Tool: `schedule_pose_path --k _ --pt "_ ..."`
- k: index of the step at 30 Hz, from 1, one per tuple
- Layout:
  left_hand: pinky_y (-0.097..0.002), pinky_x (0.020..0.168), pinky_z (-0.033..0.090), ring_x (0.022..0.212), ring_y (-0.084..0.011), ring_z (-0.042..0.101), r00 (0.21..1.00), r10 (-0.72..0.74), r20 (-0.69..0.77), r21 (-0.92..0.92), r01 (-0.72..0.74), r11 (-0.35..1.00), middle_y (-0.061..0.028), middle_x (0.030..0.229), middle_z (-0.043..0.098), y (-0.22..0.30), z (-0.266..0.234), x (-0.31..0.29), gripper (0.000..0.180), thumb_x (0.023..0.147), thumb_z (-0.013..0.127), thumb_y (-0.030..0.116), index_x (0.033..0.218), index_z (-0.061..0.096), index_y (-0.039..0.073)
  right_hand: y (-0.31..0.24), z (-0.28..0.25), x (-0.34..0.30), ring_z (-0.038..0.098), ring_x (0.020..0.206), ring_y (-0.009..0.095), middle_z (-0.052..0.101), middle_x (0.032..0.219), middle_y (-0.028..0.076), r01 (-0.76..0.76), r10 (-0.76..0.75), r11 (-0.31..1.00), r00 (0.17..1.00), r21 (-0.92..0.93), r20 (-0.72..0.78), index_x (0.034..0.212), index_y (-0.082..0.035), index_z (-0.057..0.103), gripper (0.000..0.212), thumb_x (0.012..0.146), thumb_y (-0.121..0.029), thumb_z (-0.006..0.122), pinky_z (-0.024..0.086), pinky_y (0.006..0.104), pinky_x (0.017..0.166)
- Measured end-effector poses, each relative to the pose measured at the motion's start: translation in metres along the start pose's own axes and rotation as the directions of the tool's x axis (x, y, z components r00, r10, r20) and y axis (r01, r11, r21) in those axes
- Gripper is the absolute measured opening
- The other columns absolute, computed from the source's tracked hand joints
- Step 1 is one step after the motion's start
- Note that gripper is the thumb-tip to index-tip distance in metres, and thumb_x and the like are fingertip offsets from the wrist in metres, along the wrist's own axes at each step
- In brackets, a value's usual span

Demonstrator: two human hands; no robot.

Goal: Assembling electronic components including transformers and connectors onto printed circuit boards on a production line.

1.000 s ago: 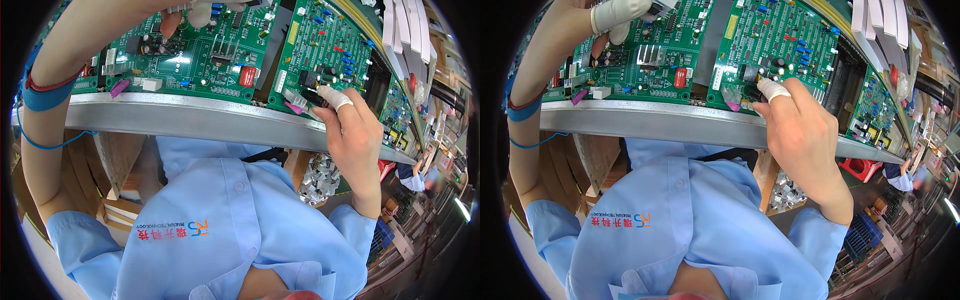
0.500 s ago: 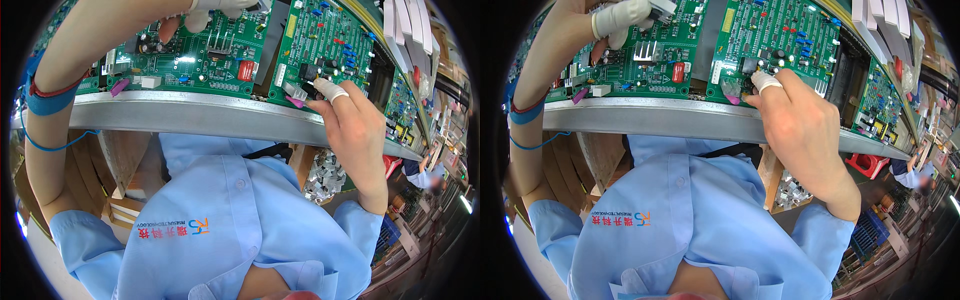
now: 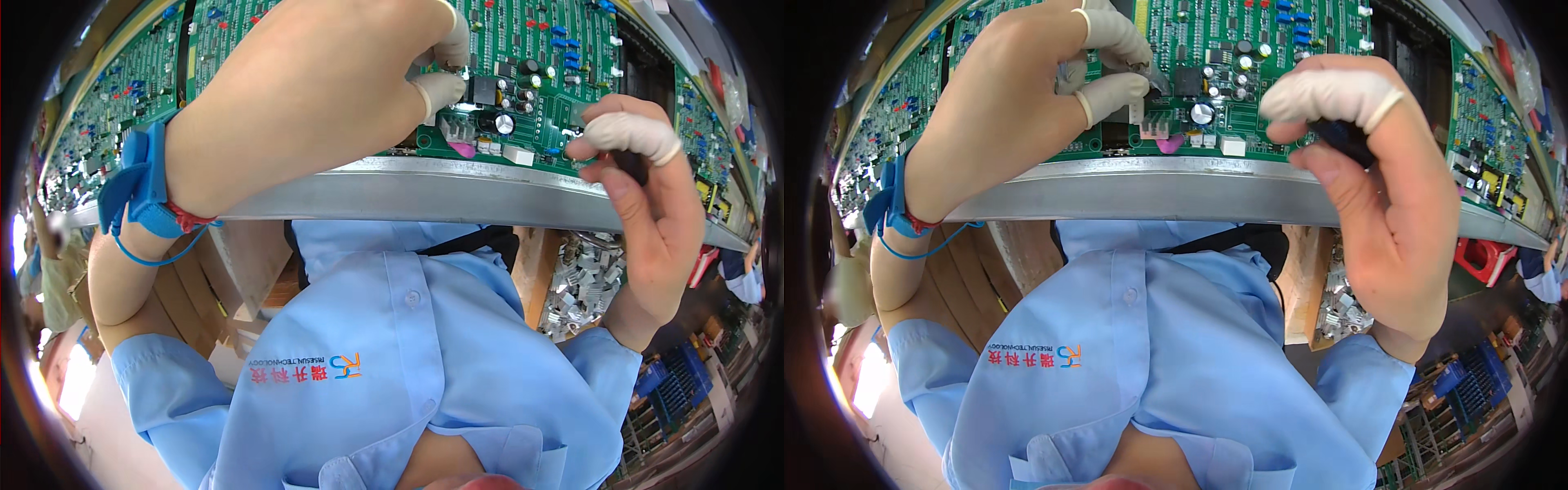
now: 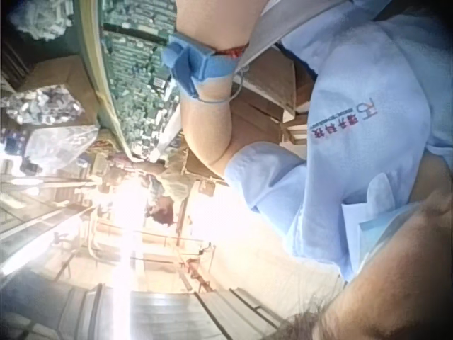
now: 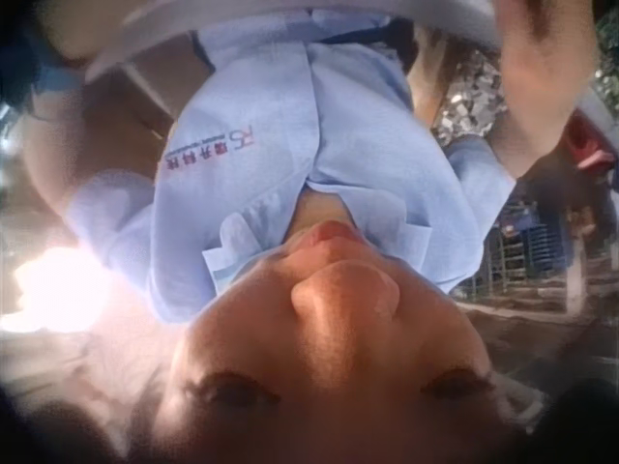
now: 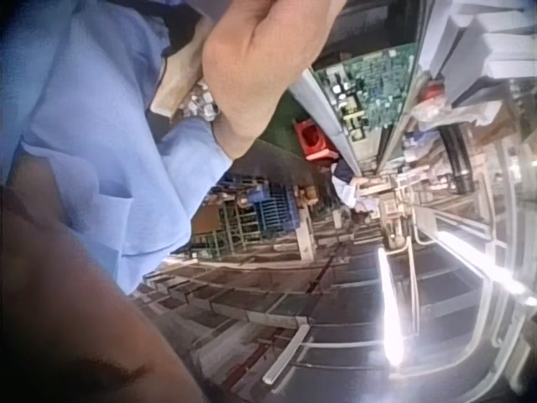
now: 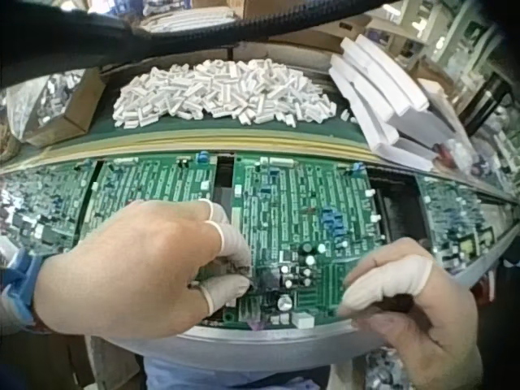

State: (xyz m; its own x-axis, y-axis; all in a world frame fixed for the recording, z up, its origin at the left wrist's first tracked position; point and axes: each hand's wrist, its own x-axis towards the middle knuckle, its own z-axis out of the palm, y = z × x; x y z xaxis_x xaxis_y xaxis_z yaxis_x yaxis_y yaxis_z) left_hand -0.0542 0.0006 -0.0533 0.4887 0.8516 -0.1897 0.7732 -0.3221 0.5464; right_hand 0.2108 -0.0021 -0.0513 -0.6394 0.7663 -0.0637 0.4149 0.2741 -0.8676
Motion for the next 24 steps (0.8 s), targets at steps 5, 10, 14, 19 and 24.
schedule_pose_path --k 5,10,14,19,24 --pt "-0.0306 0.055 0.048 0.066 -0.0212 0.06 0.989 0.122 -0.087 0.131 -0.11 0.985 -0.0087 0.089 0.065 -0.007 0.015 0.002 0.02 0.083 0.072 0.012 0.099 0.067 0.003 -0.016 0.004 -0.001 0.062 0.094 0.017 0.063 0.111 0.013 -0.015 0.042 0.987 0.985 0.157 -0.167 0.131 0.003 0.053 0.038 0.096 -0.01 0.055 0.047 0.0263 0.084" --pt "-0.0289 0.055 0.047 0.066 -0.0204 0.06 0.987 0.107 -0.123 0.171 -0.086 0.982 -0.0072 0.089 0.065 0.009 0.011 -0.001 0.027 0.076 0.077 0.007 0.102 0.069 0.006 0.011 0.004 -0.001 0.06 0.094 0.015 0.066 0.109 0.013 -0.055 0.068 0.996 0.98 0.072 -0.186 0.13 0.002 0.054 0.04 0.094 -0.013 0.059 0.046 0.0247 0.083" --pt "-0.0334 0.051 0.051 0.069 -0.0232 0.063 0.992 0.108 0.058 0.297 -0.12 0.947 -0.0079 0.089 0.061 0.019 0.001 0.004 0.019 0.08 0.073 0.014 0.094 0.065 0.004 0.021 0.008 -0.007 0.058 0.09 0.013 0.067 0.11 0.013 0.062 -0.053 0.998 0.966 0.026 -0.254 0.128 0.002 0.057 0.036 0.094 -0.011 0.058 0.045 0.0234 0.081" --pt "-0.0323 0.049 0.051 0.068 -0.0214 0.062 0.992 0.118 0.04 0.324 -0.125 0.938 -0.0069 0.089 0.059 0.018 0.001 0.0 0.02 0.08 0.073 0.014 0.095 0.064 0.005 0.018 0.003 -0.011 0.053 0.081 0.009 0.067 0.111 0.013 0.013 -0.004 0.999 0.976 0.043 -0.219 0.123 0.002 0.06 0.03 0.095 -0.008 0.057 0.042 0.0209 0.074" --pt "-0.0303 0.046 0.05 0.065 -0.0183 0.062 0.953 0.293 0.083 0.433 -0.299 0.85 -0.0054 0.085 0.056 0.019 -0.006 0.0 0.012 0.085 0.063 0.013 0.093 0.063 0.004 0.019 0.001 -0.011 0.052 0.079 0.008 0.067 0.111 0.012 -0.004 0.004 1.0 0.985 0.0 -0.17 0.122 0.002 0.06 0.028 0.096 -0.009 0.057 0.041 0.0205 0.073"
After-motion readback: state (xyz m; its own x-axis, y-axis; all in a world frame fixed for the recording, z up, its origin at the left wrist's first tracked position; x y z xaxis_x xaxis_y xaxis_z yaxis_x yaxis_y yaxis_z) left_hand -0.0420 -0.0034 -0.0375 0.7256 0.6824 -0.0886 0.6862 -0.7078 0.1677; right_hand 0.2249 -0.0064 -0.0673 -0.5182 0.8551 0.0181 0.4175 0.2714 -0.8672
